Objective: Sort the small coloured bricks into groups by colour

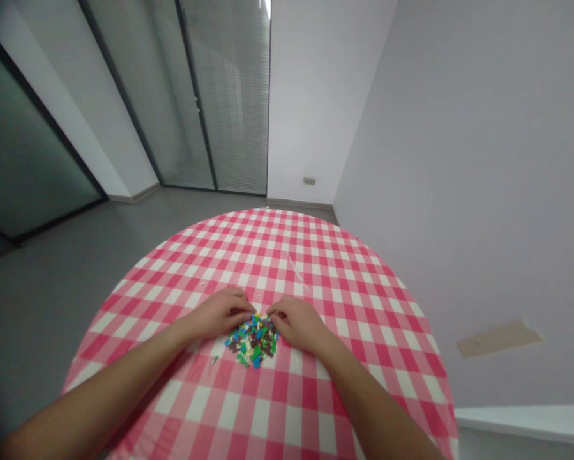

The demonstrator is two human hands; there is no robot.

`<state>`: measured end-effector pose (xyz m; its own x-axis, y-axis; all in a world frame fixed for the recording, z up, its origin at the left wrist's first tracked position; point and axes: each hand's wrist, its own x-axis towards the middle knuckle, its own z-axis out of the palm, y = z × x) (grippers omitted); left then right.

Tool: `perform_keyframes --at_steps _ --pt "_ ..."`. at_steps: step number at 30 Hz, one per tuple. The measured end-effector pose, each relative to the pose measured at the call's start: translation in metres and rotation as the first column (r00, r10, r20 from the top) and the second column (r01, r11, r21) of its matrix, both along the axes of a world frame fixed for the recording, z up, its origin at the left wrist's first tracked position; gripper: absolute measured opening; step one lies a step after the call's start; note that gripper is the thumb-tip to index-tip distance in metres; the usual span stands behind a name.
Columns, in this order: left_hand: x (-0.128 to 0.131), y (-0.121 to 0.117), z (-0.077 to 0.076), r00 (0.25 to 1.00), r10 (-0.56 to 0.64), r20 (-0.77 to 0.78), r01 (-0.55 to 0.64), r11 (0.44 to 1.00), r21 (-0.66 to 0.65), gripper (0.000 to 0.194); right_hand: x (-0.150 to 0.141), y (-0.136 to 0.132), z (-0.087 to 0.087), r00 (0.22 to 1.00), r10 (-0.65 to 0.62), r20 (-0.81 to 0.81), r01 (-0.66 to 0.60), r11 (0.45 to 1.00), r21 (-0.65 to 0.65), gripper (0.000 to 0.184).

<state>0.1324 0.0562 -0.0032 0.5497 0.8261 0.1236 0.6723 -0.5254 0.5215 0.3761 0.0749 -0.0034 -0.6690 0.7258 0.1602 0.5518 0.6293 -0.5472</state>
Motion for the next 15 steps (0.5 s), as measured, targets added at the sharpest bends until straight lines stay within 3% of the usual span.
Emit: perform_keyframes --at_steps 10,15 --pt "-0.015 -0.001 0.002 0.994 -0.005 0.108 0.017 0.994 -0.108 0.025 0.001 0.002 -0.001 0.995 -0.056 -0.086 0.047 0.993 -0.108 0.021" --pt "-0.026 -0.003 0.012 0.999 -0.039 0.023 0.043 0.976 -0.215 0.020 0.002 0.003 -0.002 0.996 -0.048 -0.069 0.040 0.994 -0.103 0.020"
